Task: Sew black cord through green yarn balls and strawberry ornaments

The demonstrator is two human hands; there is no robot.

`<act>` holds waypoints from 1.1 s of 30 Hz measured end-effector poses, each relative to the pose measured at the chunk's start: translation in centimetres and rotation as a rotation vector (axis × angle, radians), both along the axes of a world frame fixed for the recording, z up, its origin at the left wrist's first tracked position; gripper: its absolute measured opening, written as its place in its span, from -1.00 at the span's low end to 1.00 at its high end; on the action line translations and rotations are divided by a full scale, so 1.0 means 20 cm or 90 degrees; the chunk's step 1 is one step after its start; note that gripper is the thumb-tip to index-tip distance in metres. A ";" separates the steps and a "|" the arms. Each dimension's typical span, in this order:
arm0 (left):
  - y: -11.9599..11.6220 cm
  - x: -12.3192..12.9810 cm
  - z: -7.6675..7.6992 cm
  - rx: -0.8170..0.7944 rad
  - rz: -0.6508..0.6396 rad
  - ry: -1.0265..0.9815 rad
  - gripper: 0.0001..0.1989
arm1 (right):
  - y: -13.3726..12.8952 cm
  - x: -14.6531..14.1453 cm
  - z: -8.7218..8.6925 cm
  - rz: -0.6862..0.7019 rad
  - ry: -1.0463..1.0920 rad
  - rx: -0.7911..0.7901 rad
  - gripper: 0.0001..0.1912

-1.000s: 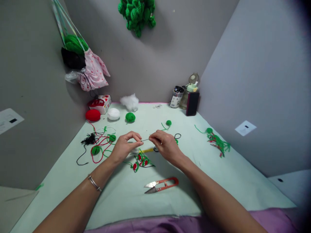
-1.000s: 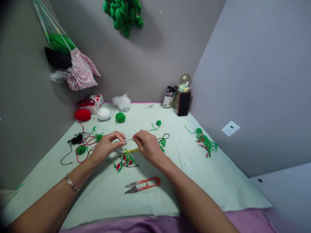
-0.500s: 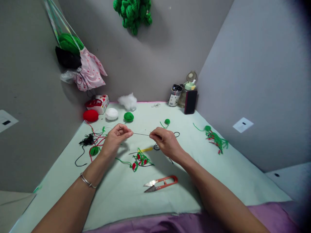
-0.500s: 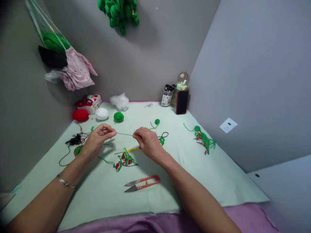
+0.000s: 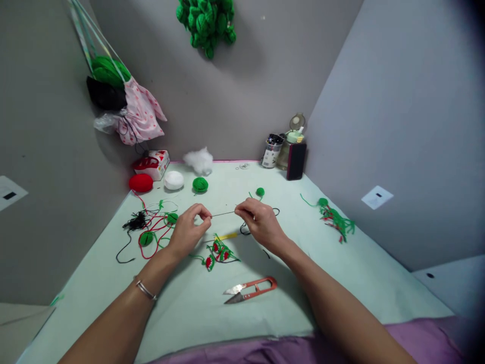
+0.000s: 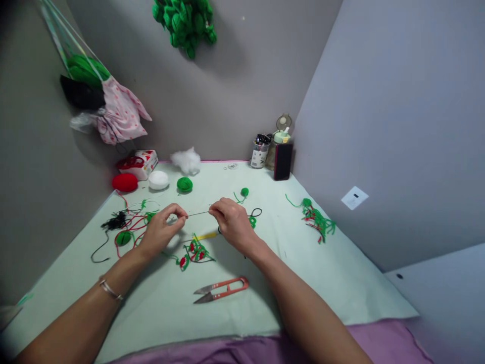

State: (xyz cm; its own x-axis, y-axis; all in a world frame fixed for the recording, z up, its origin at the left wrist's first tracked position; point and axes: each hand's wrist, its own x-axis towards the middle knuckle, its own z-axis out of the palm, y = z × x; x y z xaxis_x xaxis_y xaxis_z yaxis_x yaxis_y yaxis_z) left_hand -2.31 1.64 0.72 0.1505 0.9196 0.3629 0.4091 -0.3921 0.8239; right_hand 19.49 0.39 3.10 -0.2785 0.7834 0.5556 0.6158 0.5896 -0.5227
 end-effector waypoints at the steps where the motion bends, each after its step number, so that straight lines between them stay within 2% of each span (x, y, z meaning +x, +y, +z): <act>1: 0.01 -0.01 0.00 0.000 0.012 -0.005 -0.95 | 0.00 0.00 0.00 0.007 -0.009 -0.007 -0.82; 3: 0.02 -0.03 0.01 -0.036 0.000 -0.035 -0.97 | 0.00 0.00 0.01 0.019 -0.022 -0.040 -0.82; 6: 0.03 -0.04 0.01 -0.158 -0.074 -0.162 -0.92 | 0.01 0.05 0.04 0.007 0.019 -0.100 -0.81; 8: 0.03 -0.05 0.02 -0.211 -0.102 -0.299 -0.90 | 0.02 0.11 0.08 -0.040 0.098 -0.111 -0.78; 10: 0.03 -0.05 0.04 -0.219 -0.110 -0.427 -0.89 | 0.03 0.17 0.12 -0.090 0.192 -0.098 -0.77; 13: 0.05 -0.09 0.08 -0.226 -0.105 -0.591 -0.92 | 0.03 0.25 0.21 -0.100 0.312 -0.071 -0.75; 16: 0.11 -0.18 0.10 -0.240 -0.019 -0.769 -0.98 | 0.01 0.34 0.33 -0.077 0.428 -0.032 -0.61; 18: 0.15 -0.26 0.10 -0.231 0.064 -0.845 -0.89 | 0.00 0.42 0.42 -0.095 0.505 0.017 -0.54; 19: 0.17 -0.30 0.10 -0.225 0.096 -0.863 -0.86 | 0.00 0.46 0.46 -0.108 0.532 0.039 -0.57; 21: 0.20 -0.37 0.08 -0.209 0.149 -0.870 -0.83 | -0.01 0.55 0.53 -0.127 0.552 0.083 -0.78; 23: 0.22 -0.43 0.07 -0.198 0.183 -0.872 -0.81 | -0.02 0.64 0.58 -0.140 0.554 0.121 -0.92; 24: 0.22 -0.45 0.07 -0.190 0.192 -0.873 -0.80 | -0.02 0.68 0.59 -0.147 0.559 0.140 -0.94; 26: 0.23 -0.46 0.08 -0.175 0.202 -0.878 -0.80 | 0.00 0.74 0.59 -0.171 0.578 0.189 -0.92; 28: 0.22 -0.44 0.09 -0.163 0.191 -0.869 -0.85 | 0.04 0.75 0.56 -0.191 0.576 0.201 -0.81; 29: 0.21 -0.42 0.10 -0.158 0.176 -0.856 -0.88 | 0.07 0.74 0.53 -0.194 0.557 0.183 -0.72; 31: 0.18 -0.36 0.11 -0.159 0.081 -0.768 -0.90 | 0.15 0.69 0.45 -0.172 0.471 0.091 -0.57; 33: 0.13 -0.30 0.13 -0.172 -0.007 -0.638 -0.81 | 0.25 0.60 0.35 -0.144 0.300 -0.011 -0.65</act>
